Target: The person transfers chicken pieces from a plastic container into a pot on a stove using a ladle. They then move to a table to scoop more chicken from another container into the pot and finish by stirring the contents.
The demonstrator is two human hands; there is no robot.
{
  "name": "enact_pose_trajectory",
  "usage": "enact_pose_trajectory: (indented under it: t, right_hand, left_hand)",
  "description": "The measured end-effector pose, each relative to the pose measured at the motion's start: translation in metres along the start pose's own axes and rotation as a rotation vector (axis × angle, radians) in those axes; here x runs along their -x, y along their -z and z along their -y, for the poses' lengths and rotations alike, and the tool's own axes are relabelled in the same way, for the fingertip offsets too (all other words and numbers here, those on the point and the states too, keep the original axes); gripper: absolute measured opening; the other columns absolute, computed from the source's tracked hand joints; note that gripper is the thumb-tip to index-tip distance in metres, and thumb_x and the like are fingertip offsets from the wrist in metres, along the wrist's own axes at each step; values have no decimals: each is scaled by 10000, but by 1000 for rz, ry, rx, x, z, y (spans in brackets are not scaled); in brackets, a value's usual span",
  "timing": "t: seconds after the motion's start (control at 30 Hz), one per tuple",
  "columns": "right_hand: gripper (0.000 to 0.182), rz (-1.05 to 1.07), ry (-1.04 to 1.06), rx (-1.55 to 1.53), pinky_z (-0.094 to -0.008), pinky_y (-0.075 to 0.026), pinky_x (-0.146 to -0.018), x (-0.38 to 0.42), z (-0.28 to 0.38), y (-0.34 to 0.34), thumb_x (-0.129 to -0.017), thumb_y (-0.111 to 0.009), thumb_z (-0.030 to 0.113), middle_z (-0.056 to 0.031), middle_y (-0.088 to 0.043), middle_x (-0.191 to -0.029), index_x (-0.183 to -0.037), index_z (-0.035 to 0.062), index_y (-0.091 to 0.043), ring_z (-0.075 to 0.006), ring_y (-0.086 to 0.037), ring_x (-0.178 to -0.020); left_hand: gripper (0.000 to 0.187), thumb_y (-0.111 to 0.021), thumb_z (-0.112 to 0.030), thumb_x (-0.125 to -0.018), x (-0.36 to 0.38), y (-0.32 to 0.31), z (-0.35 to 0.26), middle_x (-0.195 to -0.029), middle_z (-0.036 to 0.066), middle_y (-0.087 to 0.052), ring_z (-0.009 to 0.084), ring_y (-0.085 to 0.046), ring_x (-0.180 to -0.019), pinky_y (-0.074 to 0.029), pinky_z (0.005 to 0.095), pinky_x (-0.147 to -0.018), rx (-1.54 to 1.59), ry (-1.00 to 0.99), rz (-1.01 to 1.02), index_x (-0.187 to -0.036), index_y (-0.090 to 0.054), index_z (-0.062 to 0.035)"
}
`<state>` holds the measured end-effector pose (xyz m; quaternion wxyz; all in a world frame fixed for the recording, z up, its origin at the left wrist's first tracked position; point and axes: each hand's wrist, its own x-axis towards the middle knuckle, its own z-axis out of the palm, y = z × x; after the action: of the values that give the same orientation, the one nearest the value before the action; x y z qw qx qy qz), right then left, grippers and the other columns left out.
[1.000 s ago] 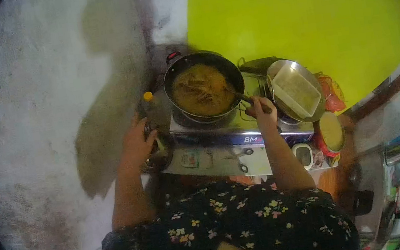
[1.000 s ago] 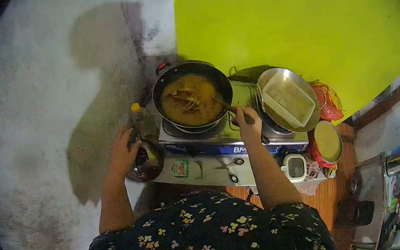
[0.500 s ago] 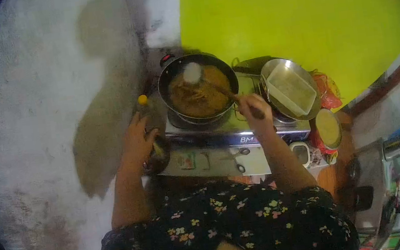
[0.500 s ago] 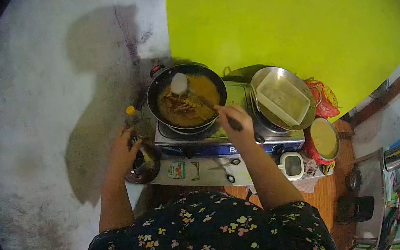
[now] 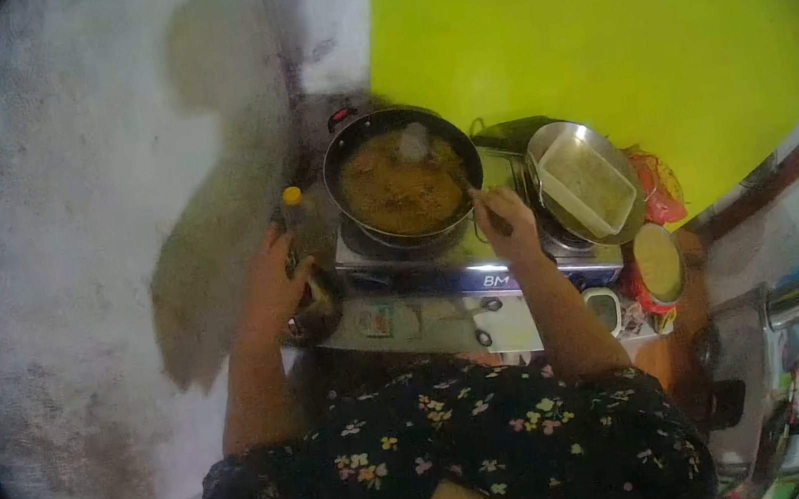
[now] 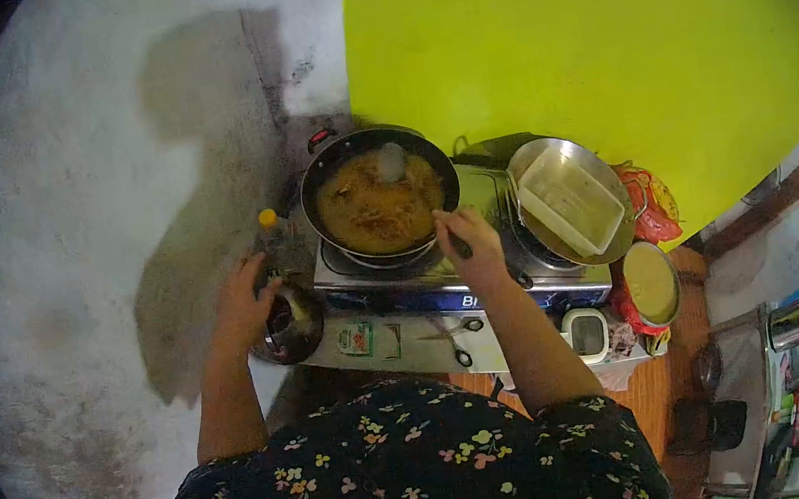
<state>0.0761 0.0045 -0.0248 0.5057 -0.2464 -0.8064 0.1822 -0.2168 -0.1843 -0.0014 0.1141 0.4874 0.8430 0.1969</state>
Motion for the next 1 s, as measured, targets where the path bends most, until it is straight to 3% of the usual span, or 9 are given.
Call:
enact_pose_trajectory:
  t: [0.17, 0.37, 0.47, 0.57, 0.67, 0.87, 0.97, 1.0]
  right_hand:
    - [191, -18, -14, 245, -336, -478, -623, -17, -16, 16, -821, -645, -4, -141, -593, -797, -1010, 14, -664, -290, -597, -683]
    - [184, 123, -164, 310, -336, -486, -642, -7, -39, 9, -834, -662, 55, -150, -606, -823, -1014, 18, -665, -291, -610, -708]
    - [179, -23, -286, 63, -312, -495, -635, 14, -71, -9, -859, -661, 95, -112, -635, -846, -1019, 15, -667, -234, -630, -707]
    - [180, -122, -656, -332, -285, -501, -633, 16, -65, -12, -892, -642, 137, -71, -650, -864, -1017, 11, -670, -170, -643, -736]
    - [195, -145, -1019, -421, -269, -503, -611, -3, -27, 5, -914, -621, 171, -72, -651, -897, -1008, 6, -670, -141, -643, -755]
    - [147, -144, -906, -473, -281, -512, -584, -6, -19, 22, -913, -608, 127, -68, -643, -913, -969, 3, -664, -152, -645, -762]
    - [104, -72, -391, -110, -292, -501, -609, -8, -31, 22, -885, -621, 60, -82, -629, -868, -941, -20, -656, -170, -636, -760]
    - [99, -33, -379, -36, -294, -495, -621, -8, -37, 20, -874, -626, 44, -95, -623, -860, -938, -26, -655, -177, -632, -757]
  left_hand:
    - [545, -584, -306, -917, 4, 9, -1, -1494, 150, -298, 324, -322, -1358, -276, 438, -1118, 44, 14, 49, -1374, -423, -55]
    - [542, -583, -306, -917, 5, 8, 2, -1497, 132, -298, 324, -328, -1351, -282, 432, -1117, -19, 3, 38, -1370, -428, -52]
    - [530, -581, -296, -918, 4, 8, 3, -1491, 127, -311, 326, -334, -1346, -284, 428, -1115, 29, 15, 33, -1362, -436, -43]
    - [520, -582, -292, -917, 8, 17, -7, -1494, 126, -309, 328, -338, -1343, -282, 435, -1115, 59, 67, 55, -1356, -447, -50]
    - [523, -587, -297, -913, 3, 11, 1, -1497, 126, -303, 329, -340, -1342, -281, 442, -1114, 35, 52, 54, -1353, -450, -52]
    - [520, -616, -289, -885, 6, -2, 11, -1457, 158, -363, 340, -378, -1322, -319, 430, -1090, 34, -1, -18, -1329, -475, -59]
    - [517, -612, -287, -887, 3, -13, 20, -1460, 144, -363, 345, -373, -1323, -316, 436, -1090, 58, -34, 20, -1327, -474, -54]
    - [515, -610, -287, -888, 2, -14, 20, -1458, 149, -364, 346, -371, -1324, -312, 436, -1092, 52, -9, 43, -1326, -474, -52]
